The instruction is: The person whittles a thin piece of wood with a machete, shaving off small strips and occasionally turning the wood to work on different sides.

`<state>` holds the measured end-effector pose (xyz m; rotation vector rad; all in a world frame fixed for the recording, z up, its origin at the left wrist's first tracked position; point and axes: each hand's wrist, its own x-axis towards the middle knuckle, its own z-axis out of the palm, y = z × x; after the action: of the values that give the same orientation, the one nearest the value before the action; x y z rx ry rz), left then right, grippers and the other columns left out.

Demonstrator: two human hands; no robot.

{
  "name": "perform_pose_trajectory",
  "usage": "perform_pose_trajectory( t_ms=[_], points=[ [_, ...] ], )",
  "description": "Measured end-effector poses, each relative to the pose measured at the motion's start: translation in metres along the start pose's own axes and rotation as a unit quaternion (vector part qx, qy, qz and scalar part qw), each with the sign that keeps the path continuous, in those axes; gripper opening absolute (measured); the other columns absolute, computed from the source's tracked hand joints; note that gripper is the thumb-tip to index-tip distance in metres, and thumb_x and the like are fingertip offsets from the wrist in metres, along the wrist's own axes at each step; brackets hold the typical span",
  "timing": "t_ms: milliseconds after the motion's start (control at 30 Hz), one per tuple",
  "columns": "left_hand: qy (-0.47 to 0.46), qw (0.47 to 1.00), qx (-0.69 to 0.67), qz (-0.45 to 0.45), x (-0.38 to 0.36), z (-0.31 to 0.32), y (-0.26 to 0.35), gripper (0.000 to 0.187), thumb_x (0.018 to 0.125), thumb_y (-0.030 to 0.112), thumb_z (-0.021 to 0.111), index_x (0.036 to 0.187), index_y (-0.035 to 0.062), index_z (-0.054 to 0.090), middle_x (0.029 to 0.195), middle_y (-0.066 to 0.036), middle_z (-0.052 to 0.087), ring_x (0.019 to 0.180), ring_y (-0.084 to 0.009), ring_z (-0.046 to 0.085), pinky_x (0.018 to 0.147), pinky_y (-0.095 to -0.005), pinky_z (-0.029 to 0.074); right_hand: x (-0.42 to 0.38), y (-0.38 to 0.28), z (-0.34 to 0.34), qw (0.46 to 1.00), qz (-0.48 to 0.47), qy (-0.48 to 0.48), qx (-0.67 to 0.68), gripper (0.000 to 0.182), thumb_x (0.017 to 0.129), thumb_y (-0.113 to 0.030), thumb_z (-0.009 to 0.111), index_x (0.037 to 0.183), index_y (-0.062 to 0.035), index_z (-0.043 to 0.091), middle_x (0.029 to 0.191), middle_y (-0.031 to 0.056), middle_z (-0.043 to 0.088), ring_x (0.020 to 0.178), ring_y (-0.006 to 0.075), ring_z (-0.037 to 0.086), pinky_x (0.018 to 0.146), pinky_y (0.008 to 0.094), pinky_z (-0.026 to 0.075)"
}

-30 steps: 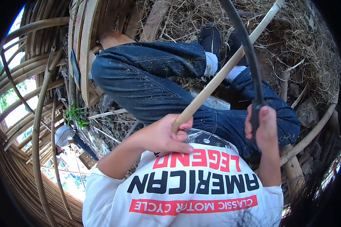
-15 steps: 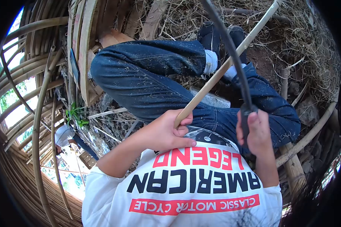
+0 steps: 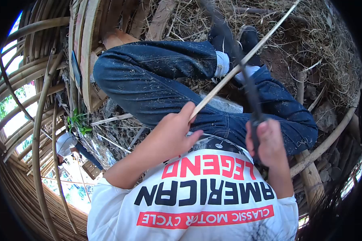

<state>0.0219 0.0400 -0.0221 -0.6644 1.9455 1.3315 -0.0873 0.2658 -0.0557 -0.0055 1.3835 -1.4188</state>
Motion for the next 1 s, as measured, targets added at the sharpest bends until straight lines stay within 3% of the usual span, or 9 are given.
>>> perform_pose_trajectory(
  t_ms=[67,200,333,467,500,600,633,933,1000],
  points=[
    [0.052,0.995,0.081,-0.015,0.001,0.003,0.000,0.038,0.083,0.011,0.073,0.097,-0.0009,0.041,0.064,-0.016,0.053,0.055,-0.0298,0.054,0.053,-0.0364,0.042,-0.003,0.015,0.008,0.998,0.003,-0.050,-0.025,0.047,0.097,-0.047,0.056,0.079,-0.0034,0.055,0.057,-0.0008,0.053,0.048,0.0052,0.049,0.044,0.0226,0.037],
    [0.093,0.983,0.157,0.001,-0.009,0.000,-0.008,0.037,0.084,0.010,0.072,0.101,-0.0005,0.041,0.058,-0.015,0.053,0.053,-0.0370,0.056,0.049,-0.0400,0.041,0.001,0.011,-0.009,1.000,-0.009,-0.026,-0.009,0.048,0.095,-0.048,0.059,0.079,-0.0022,0.058,0.057,-0.0010,0.054,0.048,0.0041,0.048,0.043,0.0205,0.035],
    [0.101,0.982,0.160,0.019,-0.014,0.002,-0.004,0.036,0.084,0.010,0.071,0.102,-0.0005,0.041,0.060,-0.016,0.056,0.055,-0.0379,0.059,0.050,-0.0417,0.043,0.019,0.010,-0.029,0.994,-0.049,0.082,0.051,0.063,0.094,-0.062,0.048,0.084,-0.0008,0.054,0.056,0.0024,0.050,0.044,0.0071,0.048,0.040,0.0209,0.037],
    [0.144,0.957,0.247,0.046,-0.009,0.008,-0.005,0.035,0.085,0.012,0.070,0.102,0.0009,0.042,0.063,-0.019,0.059,0.058,-0.0402,0.061,0.052,-0.0453,0.046,0.017,0.019,0.002,0.997,-0.048,0.035,0.054,0.059,0.096,-0.059,0.047,0.085,-0.0021,0.053,0.056,0.0026,0.050,0.044,0.0079,0.048,0.040,0.0215,0.036],
    [0.161,0.947,0.274,0.055,-0.008,0.007,-0.006,0.035,0.085,0.012,0.070,0.103,0.0014,0.042,0.064,-0.020,0.059,0.059,-0.0407,0.061,0.053,-0.0464,0.047,0.015,0.017,0.009,0.999,-0.038,0.011,-0.007,0.071,0.091,-0.072,0.043,0.082,-0.0020,0.051,0.055,0.0043,0.052,0.041,0.0099,0.049,0.038,0.0226,0.038],
    [0.173,0.940,0.291,0.049,-0.009,0.006,-0.008,0.033,0.086,0.012,0.069,0.103,0.0019,0.042,0.063,-0.019,0.059,0.059,-0.0407,0.062,0.052,-0.0463,0.047,0.009,0.024,0.014,0.998,-0.026,-0.048,-0.042,0.069,0.090,-0.070,0.047,0.083,-0.0019,0.054,0.056,0.0035,0.053,0.043,0.0081,0.048,0.039,0.0235,0.037],
    [0.171,0.940,0.290,0.049,-0.010,0.006,-0.008,0.033,0.086,0.012,0.069,0.103,0.0019,0.042,0.063,-0.019,0.059,0.059,-0.0407,0.062,0.052,-0.0463,0.047,0.008,0.018,0.008,0.999,0.005,-0.021,0.030,0.052,0.097,-0.052,0.053,0.079,-0.0034,0.055,0.057,-0.0006,0.052,0.046,0.0050,0.047,0.041,0.0208,0.035],
    [0.175,0.943,0.272,0.075,-0.012,0.010,-0.009,0.030,0.088,0.012,0.067,0.101,0.0018,0.042,0.065,-0.020,0.060,0.060,-0.0423,0.061,0.051,-0.0469,0.047,0.032,0.021,-0.019,0.992,-0.066,0.106,0.007,0.069,0.092,-0.073,0.037,0.085,-0.0049,0.048,0.054,0.0025,0.047,0.038,0.0109,0.045,0.037,0.0236,0.037],
    [0.166,0.950,0.255,0.070,-0.010,0.011,-0.009,0.030,0.087,0.009,0.068,0.100,0.0015,0.042,0.061,-0.017,0.055,0.052,-0.0318,0.060,0.050,-0.0390,0.045,0.022,0.022,0.002,0.996,-0.045,0.046,0.059,0.068,0.093,-0.071,0.035,0.085,-0.0048,0.047,0.053,0.0025,0.047,0.039,0.0108,0.046,0.038,0.0240,0.039]
  ],
)
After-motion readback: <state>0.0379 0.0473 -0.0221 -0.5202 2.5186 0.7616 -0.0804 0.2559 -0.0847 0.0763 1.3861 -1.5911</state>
